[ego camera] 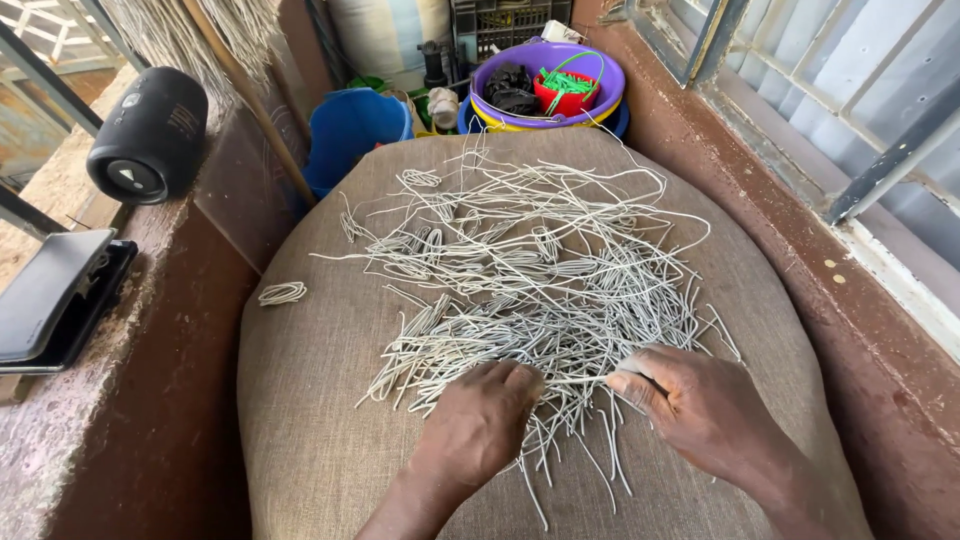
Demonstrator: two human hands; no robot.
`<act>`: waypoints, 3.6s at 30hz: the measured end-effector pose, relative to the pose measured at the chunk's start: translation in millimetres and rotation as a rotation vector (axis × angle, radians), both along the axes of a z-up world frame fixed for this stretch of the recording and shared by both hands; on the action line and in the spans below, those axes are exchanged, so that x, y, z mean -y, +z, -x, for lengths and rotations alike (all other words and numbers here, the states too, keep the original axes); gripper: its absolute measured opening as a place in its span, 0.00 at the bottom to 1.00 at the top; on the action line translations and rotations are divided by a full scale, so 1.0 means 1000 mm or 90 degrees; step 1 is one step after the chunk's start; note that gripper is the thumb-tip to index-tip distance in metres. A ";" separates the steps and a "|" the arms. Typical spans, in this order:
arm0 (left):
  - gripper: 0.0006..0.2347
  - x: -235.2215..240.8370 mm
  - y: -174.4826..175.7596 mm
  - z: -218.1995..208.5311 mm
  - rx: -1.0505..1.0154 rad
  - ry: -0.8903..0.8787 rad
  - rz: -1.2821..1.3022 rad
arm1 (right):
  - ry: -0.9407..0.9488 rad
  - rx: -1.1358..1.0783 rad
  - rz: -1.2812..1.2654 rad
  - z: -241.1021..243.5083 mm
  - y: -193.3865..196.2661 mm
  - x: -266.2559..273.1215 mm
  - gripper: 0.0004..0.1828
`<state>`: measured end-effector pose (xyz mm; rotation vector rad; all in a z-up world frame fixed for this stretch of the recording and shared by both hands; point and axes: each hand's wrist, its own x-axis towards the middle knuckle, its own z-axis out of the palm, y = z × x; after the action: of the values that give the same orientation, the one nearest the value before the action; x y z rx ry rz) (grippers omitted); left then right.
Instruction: The person sorts through a large pile of tangled white cords on a brown cushioned surface. They repeatedly pick up sections of the cords, separate them, and place them back down, attempting to untangle the mass by hand.
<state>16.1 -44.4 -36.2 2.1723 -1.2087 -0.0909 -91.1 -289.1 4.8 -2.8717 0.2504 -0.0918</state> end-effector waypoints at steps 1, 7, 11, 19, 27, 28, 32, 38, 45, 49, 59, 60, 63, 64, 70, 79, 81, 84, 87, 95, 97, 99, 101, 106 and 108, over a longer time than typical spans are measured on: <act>0.17 0.000 -0.009 -0.004 0.113 -0.014 0.085 | 0.012 0.024 -0.007 -0.001 0.000 0.000 0.19; 0.11 0.006 0.002 0.007 0.073 0.025 0.425 | 0.018 0.059 -0.454 -0.002 -0.028 -0.013 0.24; 0.13 0.019 0.001 0.012 -0.082 0.126 0.494 | -0.128 -0.071 -0.726 -0.001 -0.068 -0.074 0.30; 0.07 -0.030 0.015 0.023 0.065 -0.026 -0.079 | -0.045 -0.081 -0.026 -0.004 0.002 -0.025 0.37; 0.14 0.004 0.010 0.045 -0.205 0.139 0.595 | -0.160 0.171 -0.774 -0.006 -0.097 -0.101 0.30; 0.15 0.010 0.016 0.052 -0.338 0.151 0.659 | -0.149 0.158 -0.902 -0.005 -0.107 -0.116 0.34; 0.13 -0.024 0.006 0.020 -0.203 0.017 0.497 | -0.117 -0.055 -0.617 -0.010 -0.061 -0.049 0.27; 0.14 -0.029 0.017 0.009 0.131 -0.022 0.241 | 0.032 0.185 -0.251 -0.013 -0.043 -0.040 0.31; 0.15 -0.008 0.012 0.022 -0.233 0.094 0.516 | -0.140 0.012 -0.609 -0.016 -0.049 -0.070 0.34; 0.15 -0.032 0.011 0.009 -0.072 -0.041 0.101 | -0.031 -0.027 -0.119 -0.012 -0.028 -0.010 0.39; 0.16 -0.003 0.007 0.042 -0.339 0.152 0.701 | -0.067 0.091 -0.797 -0.003 -0.084 -0.077 0.32; 0.14 -0.016 0.008 0.032 -0.193 0.080 0.528 | -0.087 0.007 -0.604 -0.005 -0.067 -0.057 0.32; 0.14 -0.032 0.002 0.023 0.026 -0.022 0.306 | -0.018 0.046 -0.277 0.001 -0.036 -0.028 0.31; 0.15 -0.033 0.001 0.021 0.110 -0.050 0.259 | 0.073 0.167 -0.142 0.001 -0.027 -0.023 0.33; 0.15 0.006 0.025 0.051 -0.194 0.180 0.618 | -0.248 0.060 -0.737 -0.002 -0.105 -0.085 0.26; 0.15 -0.031 0.019 0.027 0.123 0.059 0.222 | 0.003 0.146 -0.332 0.003 -0.034 -0.032 0.31; 0.16 -0.007 0.033 0.036 -0.006 0.123 0.381 | -0.019 0.140 -0.574 -0.011 -0.070 -0.059 0.27; 0.18 0.012 0.023 0.047 -0.167 0.168 0.585 | -0.069 0.156 -0.827 -0.006 -0.098 -0.094 0.23; 0.15 -0.015 0.024 0.007 -0.132 0.057 0.408 | -0.164 0.031 -0.556 -0.021 -0.028 -0.060 0.24; 0.12 -0.018 0.014 -0.019 0.242 0.182 0.142 | -0.285 -0.029 -0.368 -0.007 0.002 -0.007 0.25; 0.26 0.002 0.015 -0.017 0.212 0.250 -0.071 | -0.128 -0.016 -0.311 -0.008 -0.019 -0.011 0.21; 0.24 0.012 0.017 -0.004 0.222 0.169 -0.070 | -0.070 -0.029 -0.287 -0.008 -0.013 -0.023 0.17; 0.23 0.022 0.013 0.005 0.227 0.081 -0.066 | -0.019 -0.044 -0.262 -0.007 -0.011 -0.028 0.15; 0.20 0.019 -0.004 0.004 0.155 0.007 0.040 | 0.009 0.003 -0.092 -0.011 -0.016 -0.028 0.23; 0.16 0.018 -0.001 0.004 0.178 0.020 0.087 | 0.007 0.024 -0.069 -0.007 -0.019 -0.026 0.18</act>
<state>11.6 -61.9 -37.5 2.1312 -1.2910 0.3106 -84.1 -262.7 -13.8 -2.7600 0.2262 -0.1256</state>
